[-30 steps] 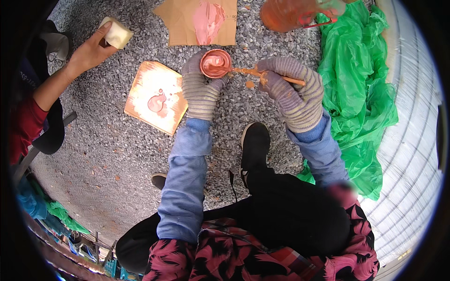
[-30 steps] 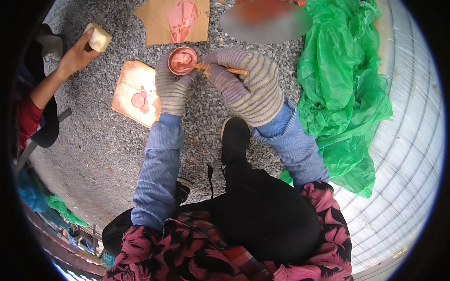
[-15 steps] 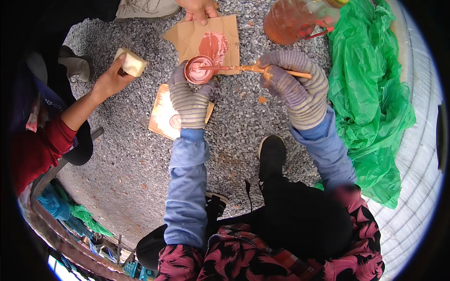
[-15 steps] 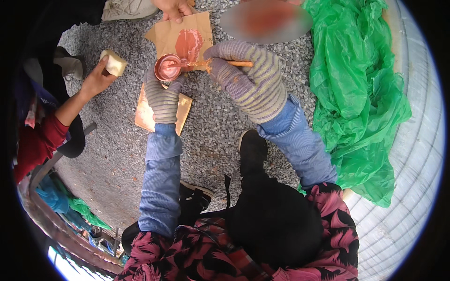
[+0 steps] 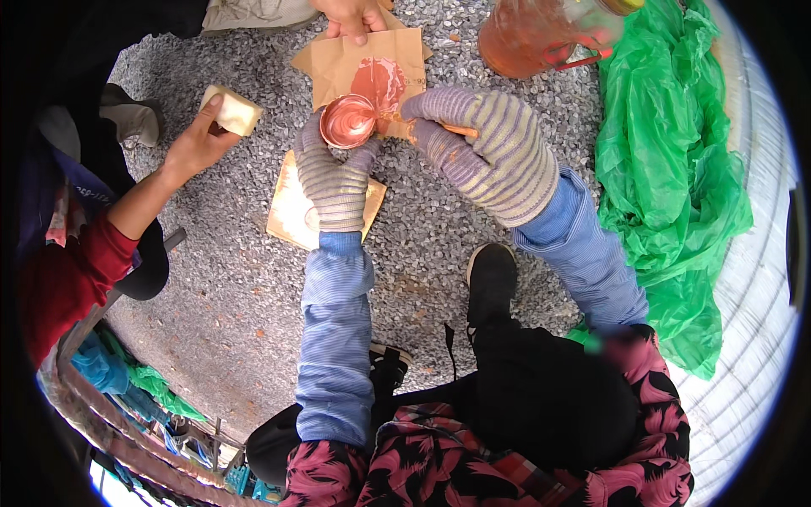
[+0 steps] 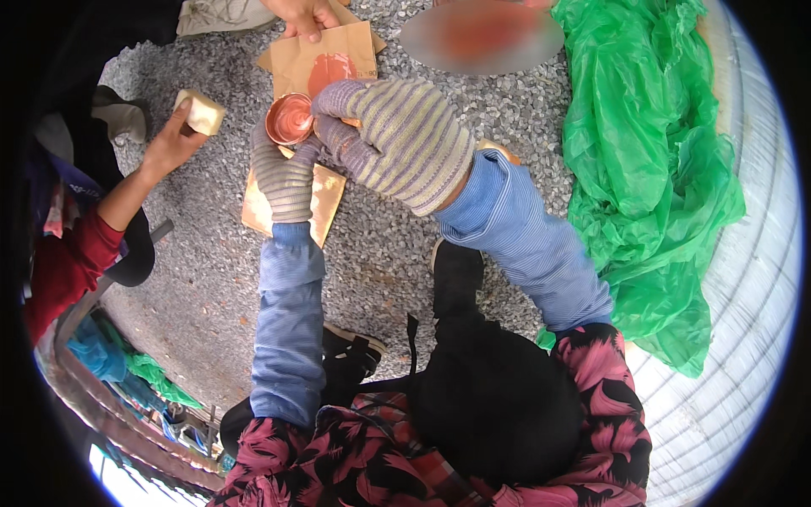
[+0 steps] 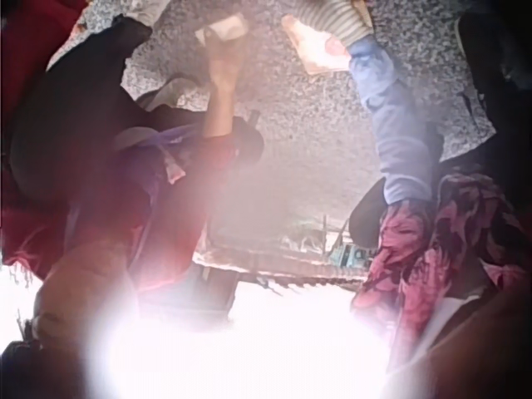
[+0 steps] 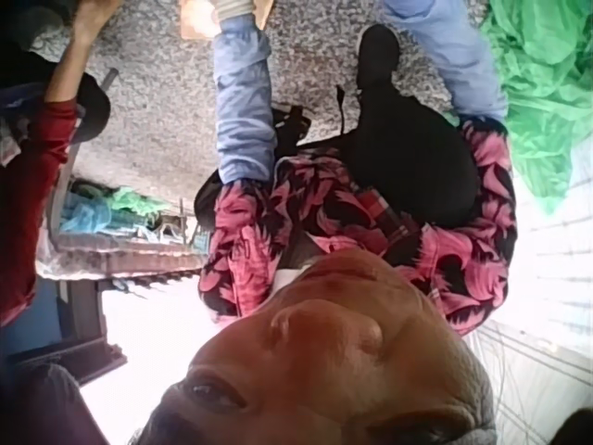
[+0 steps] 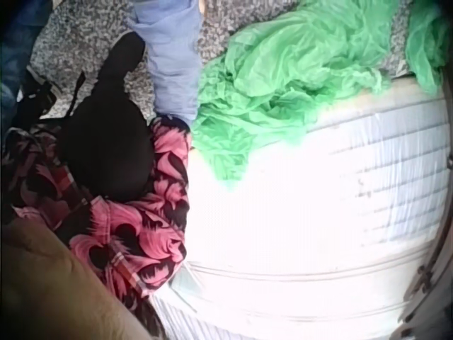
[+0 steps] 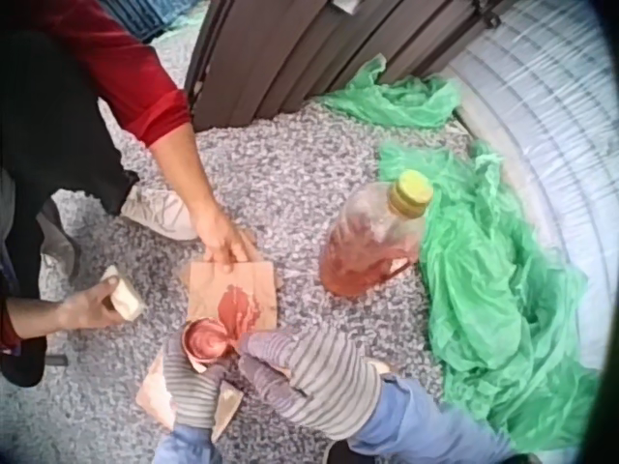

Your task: The person sits on the ground and uses a brush to apply reddish paint from a small container onto a square metal plate. They repeatedly dip the brush into the paint and cover the plate's surface, then stand to apply paint to a metal gate.

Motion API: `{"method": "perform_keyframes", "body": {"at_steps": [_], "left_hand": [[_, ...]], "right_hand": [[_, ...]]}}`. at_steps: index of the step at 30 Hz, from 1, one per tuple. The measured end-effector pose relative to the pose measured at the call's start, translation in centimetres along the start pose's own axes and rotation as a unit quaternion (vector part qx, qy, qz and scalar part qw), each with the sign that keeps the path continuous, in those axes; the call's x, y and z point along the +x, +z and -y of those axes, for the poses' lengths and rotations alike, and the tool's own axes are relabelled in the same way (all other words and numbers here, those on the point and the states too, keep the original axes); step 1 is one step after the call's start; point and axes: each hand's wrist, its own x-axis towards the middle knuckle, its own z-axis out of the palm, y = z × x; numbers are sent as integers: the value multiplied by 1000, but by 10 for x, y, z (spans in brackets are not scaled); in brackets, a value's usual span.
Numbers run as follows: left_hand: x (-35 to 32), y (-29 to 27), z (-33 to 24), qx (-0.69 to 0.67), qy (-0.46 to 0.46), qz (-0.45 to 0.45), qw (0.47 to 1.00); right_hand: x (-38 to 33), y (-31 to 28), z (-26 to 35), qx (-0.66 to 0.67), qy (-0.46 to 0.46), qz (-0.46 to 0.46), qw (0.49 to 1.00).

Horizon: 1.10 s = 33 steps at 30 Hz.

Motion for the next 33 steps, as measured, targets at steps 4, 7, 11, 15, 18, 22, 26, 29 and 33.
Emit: {"method": "perform_keyframes", "body": {"at_steps": [4, 7, 11, 15, 18, 22, 26, 29, 33], "left_hand": [[4, -14, 5, 39, 6, 3, 999], [10, -24, -8, 135, 13, 6, 991], [18, -33, -6, 204, 56, 24, 977], [27, -29, -8, 231, 51, 35, 971], [34, -28, 1, 276, 57, 46, 958], [40, -24, 5, 307, 64, 70, 947], [47, -28, 6, 323, 79, 71, 940], [48, -24, 3, 339, 99, 60, 934], [51, -28, 0, 376, 119, 44, 918]], "right_hand": [[-6, 4, 7, 65, 20, -24, 997], [-19, -2, 7, 156, 104, -49, 981], [-32, -11, 8, 407, 309, -87, 855], [-37, -3, -14, 429, 281, -143, 847], [-39, 2, -25, 430, 304, -164, 834], [-40, 1, -30, 388, 335, -160, 844], [-39, 5, -34, 394, 324, -150, 847], [-38, 2, -33, 393, 303, -160, 854], [-36, 2, -30, 427, 300, -164, 837]]}}
